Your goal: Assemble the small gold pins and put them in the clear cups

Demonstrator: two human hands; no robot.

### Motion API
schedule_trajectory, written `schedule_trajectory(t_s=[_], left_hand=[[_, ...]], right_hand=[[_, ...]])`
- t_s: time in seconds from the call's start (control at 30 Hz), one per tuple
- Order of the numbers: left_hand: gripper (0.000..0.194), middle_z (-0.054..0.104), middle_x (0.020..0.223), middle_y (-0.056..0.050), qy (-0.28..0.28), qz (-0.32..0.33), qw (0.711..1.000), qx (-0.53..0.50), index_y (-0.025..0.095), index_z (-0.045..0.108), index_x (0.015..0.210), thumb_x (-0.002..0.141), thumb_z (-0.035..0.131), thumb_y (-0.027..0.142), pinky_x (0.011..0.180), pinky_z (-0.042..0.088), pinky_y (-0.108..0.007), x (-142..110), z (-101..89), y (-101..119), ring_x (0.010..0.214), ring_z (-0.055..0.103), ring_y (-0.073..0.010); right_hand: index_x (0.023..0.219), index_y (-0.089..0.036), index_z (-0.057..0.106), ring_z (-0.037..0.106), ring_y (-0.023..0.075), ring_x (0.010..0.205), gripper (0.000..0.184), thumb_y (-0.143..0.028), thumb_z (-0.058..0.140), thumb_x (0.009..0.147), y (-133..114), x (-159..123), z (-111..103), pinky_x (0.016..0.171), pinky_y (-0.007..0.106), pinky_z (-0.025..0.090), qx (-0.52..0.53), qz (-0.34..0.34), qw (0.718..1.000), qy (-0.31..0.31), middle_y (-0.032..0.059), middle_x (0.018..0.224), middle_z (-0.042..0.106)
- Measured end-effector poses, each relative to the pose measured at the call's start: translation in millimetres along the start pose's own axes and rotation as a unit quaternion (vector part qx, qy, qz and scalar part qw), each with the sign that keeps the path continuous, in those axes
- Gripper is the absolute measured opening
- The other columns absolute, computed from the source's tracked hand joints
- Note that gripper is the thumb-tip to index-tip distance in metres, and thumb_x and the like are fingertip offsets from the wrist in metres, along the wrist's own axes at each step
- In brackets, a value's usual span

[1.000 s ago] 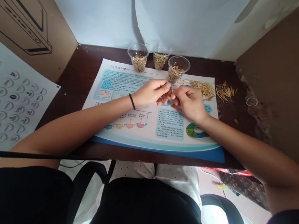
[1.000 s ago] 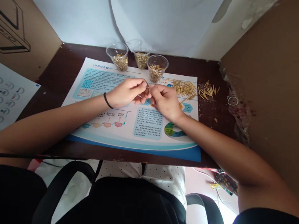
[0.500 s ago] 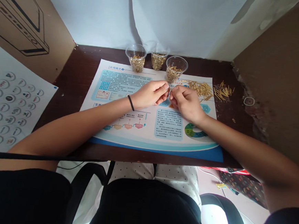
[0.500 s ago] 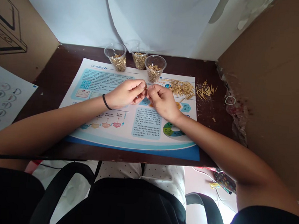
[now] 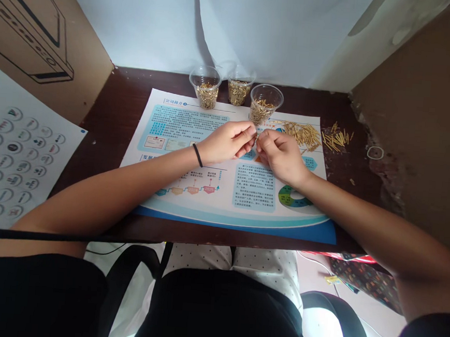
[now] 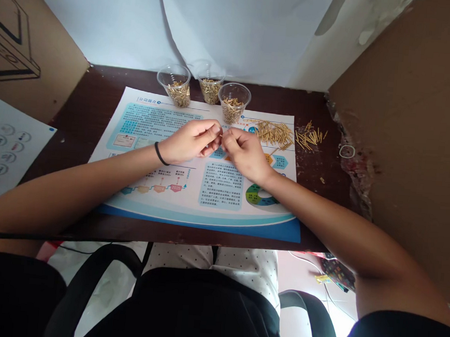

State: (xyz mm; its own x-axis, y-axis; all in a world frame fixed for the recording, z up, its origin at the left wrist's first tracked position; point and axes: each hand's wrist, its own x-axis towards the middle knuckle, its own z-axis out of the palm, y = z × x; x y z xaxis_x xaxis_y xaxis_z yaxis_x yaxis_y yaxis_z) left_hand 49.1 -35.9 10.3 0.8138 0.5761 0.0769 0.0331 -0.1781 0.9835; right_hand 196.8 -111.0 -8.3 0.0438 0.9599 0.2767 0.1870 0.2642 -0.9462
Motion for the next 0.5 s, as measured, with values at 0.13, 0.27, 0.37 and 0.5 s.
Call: schedule_trajectory(t_s=[0.13,0.27,0.37,0.5], left_hand=[[0.037,0.046,0.056,0.004,0.011,0.019,0.999,0.032,0.015,0.043,0.069,0.099,0.043,0.037,0.041,0.033,-0.016,-1.4,0.7,-0.5,0.042,0.041,-0.0023],[0.038,0.047,0.055,0.004,0.033,0.048,0.995,0.083,0.016,0.043,0.068,0.099,0.043,0.037,0.044,0.034,-0.016,-3.0,2.3,-1.8,0.043,0.043,-0.0032],[0.037,0.048,0.054,0.004,0.055,0.058,0.990,0.112,0.016,0.044,0.068,0.100,0.042,0.034,0.046,0.036,-0.017,-4.0,4.5,-2.0,0.043,0.043,-0.0037],[0.037,0.050,0.054,0.004,0.091,0.049,0.985,0.140,0.016,0.044,0.065,0.100,0.041,0.027,0.048,0.037,-0.018,-5.8,8.5,0.3,0.042,0.043,-0.0043]], right_hand=[[0.060,-0.019,0.046,0.040,0.0075,0.048,0.050,-0.060,0.054,0.087,-3.5,0.1,-0.3,0.048,0.022,0.038,-0.013,-0.003,1.000,-0.005,-0.0040,0.054,0.042],[0.058,-0.019,0.044,0.038,0.0071,0.047,0.051,-0.061,0.054,0.087,-6.2,-0.3,0.5,0.047,0.022,0.038,-0.022,-0.004,1.000,-0.013,-0.0046,0.052,0.040],[0.058,-0.020,0.044,0.039,0.0076,0.048,0.052,-0.062,0.054,0.086,-6.3,-0.8,1.5,0.045,0.021,0.037,-0.023,-0.007,1.000,0.002,-0.0042,0.053,0.040],[0.058,-0.020,0.045,0.040,0.0088,0.050,0.051,-0.061,0.052,0.087,-4.9,-1.1,2.4,0.048,0.023,0.036,-0.052,-0.015,0.998,0.027,-0.0030,0.054,0.042]])
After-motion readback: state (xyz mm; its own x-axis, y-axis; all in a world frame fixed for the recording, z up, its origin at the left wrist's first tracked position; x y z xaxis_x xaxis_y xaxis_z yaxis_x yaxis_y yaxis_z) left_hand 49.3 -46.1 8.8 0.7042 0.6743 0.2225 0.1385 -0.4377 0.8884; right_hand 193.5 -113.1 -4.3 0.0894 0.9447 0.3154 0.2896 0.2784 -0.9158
